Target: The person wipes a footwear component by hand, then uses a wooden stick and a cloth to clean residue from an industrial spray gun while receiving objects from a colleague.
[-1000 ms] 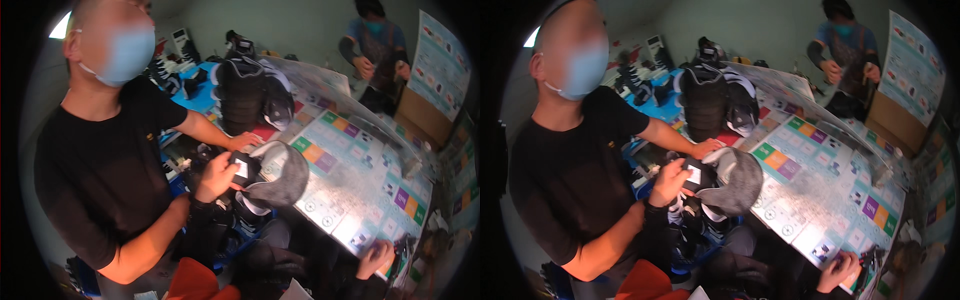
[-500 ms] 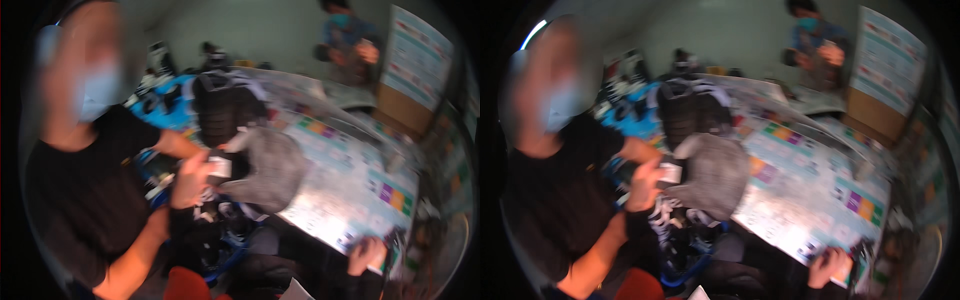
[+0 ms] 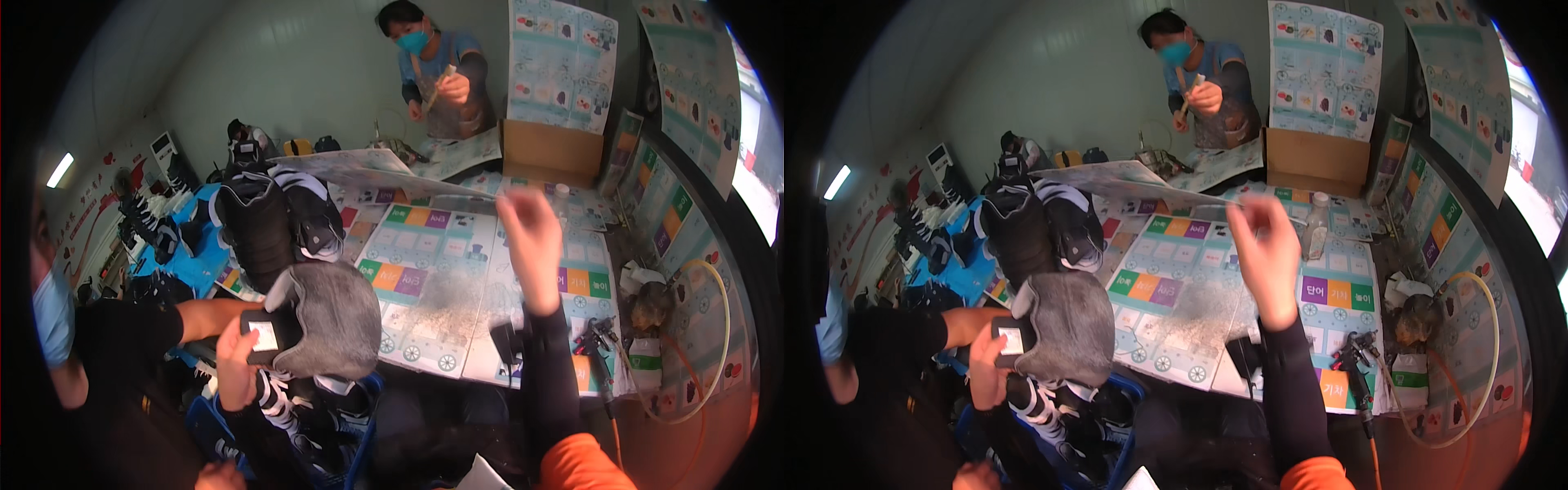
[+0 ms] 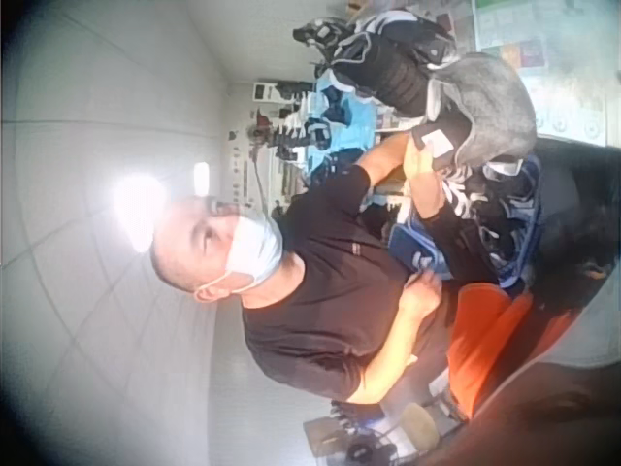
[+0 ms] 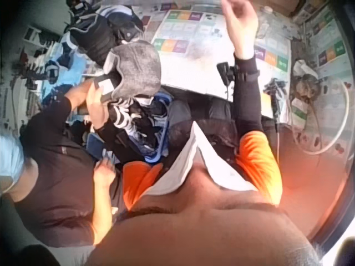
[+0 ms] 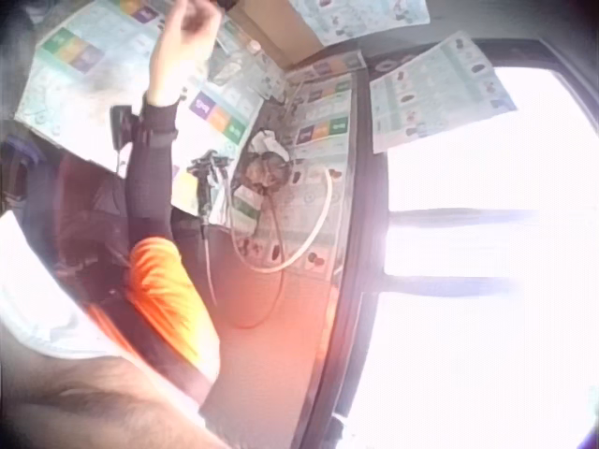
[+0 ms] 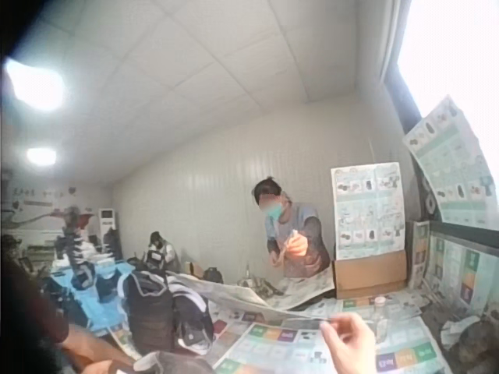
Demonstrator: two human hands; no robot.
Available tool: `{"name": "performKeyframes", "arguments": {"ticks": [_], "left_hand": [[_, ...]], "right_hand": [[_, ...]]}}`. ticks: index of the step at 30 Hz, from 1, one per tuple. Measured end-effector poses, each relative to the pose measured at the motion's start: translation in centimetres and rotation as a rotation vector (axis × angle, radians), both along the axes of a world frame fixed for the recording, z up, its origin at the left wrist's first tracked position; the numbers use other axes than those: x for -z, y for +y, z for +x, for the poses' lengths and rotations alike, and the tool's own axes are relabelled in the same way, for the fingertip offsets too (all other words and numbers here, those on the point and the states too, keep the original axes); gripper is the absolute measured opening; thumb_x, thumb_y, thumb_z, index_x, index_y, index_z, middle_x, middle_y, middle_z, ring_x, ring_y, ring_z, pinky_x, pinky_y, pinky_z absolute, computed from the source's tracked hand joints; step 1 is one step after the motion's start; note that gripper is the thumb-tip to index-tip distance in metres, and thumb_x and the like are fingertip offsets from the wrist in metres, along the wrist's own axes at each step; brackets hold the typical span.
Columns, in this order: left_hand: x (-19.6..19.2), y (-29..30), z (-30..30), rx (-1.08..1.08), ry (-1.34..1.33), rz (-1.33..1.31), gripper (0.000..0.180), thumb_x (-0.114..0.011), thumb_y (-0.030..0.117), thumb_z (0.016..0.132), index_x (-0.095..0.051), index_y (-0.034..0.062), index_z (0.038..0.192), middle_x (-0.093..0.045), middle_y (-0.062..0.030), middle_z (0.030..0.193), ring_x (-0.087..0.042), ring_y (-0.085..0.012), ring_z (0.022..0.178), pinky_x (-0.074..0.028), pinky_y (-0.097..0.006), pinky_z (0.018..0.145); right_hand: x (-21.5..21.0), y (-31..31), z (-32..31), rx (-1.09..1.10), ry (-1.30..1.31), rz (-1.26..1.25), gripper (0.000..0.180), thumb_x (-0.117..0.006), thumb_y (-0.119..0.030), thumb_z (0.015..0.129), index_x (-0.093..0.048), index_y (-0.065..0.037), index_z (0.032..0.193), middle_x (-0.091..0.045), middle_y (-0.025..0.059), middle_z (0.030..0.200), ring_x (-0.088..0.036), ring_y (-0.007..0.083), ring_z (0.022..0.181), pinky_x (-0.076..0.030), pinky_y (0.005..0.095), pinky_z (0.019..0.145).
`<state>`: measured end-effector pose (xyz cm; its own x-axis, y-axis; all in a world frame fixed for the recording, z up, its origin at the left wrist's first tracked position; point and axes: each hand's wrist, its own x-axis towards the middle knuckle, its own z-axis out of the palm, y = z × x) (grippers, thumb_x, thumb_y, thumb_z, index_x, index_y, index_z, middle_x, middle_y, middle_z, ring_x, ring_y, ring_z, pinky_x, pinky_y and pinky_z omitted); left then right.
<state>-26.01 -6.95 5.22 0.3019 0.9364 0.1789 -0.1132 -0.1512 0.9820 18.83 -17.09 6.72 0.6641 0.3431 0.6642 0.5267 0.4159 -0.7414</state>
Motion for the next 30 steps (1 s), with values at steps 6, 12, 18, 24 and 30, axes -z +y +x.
{"name": "performKeyframes", "arguments": {"ticks": [6, 12, 18, 24, 30], "left_hand": [[3.2, -2.7, -4.1, -0.107, -0.155, -0.06, 0.04, -0.056, 0.005, 0.098, -0.06, -0.0083, 0.136, -0.07, -0.013, 0.123, -0.071, -0.0201, 0.112, -0.058, -0.033, 0.098], [10.4, -1.4, -14.9, -0.33, 0.671, 0.351, 0.041, -0.061, 0.012, 0.105, -0.065, 0.0114, 0.146, -0.057, -0.019, 0.155, -0.058, -0.0379, 0.135, -0.046, -0.042, 0.114], [6.4, -3.7, -13.3, -0.511, 0.244, 0.052, 0.036, -0.062, 0.019, 0.107, -0.068, -0.0025, 0.136, -0.063, -0.03, 0.141, -0.073, -0.0366, 0.101, -0.058, -0.043, 0.081], [9.8, -0.2, -15.1, -0.333, -0.125, -0.18, 0.047, -0.067, 0.008, 0.1, -0.058, -0.0032, 0.144, -0.075, -0.0131, 0.114, -0.076, -0.025, 0.089, -0.067, -0.038, 0.065], [10.9, -1.6, -15.5, -0.462, -0.135, -0.274, 0.04, -0.067, 0.012, 0.104, -0.058, -0.0042, 0.139, -0.074, -0.0148, 0.109, -0.077, -0.0261, 0.082, -0.069, -0.042, 0.065]], "right_hand": [[-4.2, 19.7, 9.0, 0.047, 0.17, -0.158, 0.045, -0.09, -0.04, 0.085, -0.081, 0.002, 0.097, -0.08, 0.0116, 0.091, -0.075, 0.0223, 0.085, -0.058, 0.0368, 0.081], [-3.6, 26.2, 13.8, 0.424, 0.258, -0.155, 0.052, -0.091, -0.047, 0.079, -0.084, -0.001, 0.101, -0.081, 0.0202, 0.1, -0.079, 0.0354, 0.099, -0.06, 0.0441, 0.09], [-2.5, 30.1, 12.0, 0.377, 0.105, -0.253, 0.044, -0.083, -0.052, 0.088, -0.087, -0.01, 0.1, -0.081, 0.0162, 0.091, -0.08, 0.0317, 0.089, -0.06, 0.0425, 0.083], [-2.4, 19.1, 12.9, 0.168, -0.168, -0.574, 0.03, -0.065, -0.031, 0.109, -0.077, -0.007, 0.121, -0.069, 0.0025, 0.096, -0.063, 0.0158, 0.082, -0.048, 0.0316, 0.073], [-2.9, 5.3, 4.6, 0.112, -0.377, -0.463, 0.042, -0.065, -0.036, 0.111, -0.065, -0.002, 0.088, -0.044, -0.0059, 0.072, -0.036, 0.0034, 0.064, -0.024, 0.027, 0.057]]}}
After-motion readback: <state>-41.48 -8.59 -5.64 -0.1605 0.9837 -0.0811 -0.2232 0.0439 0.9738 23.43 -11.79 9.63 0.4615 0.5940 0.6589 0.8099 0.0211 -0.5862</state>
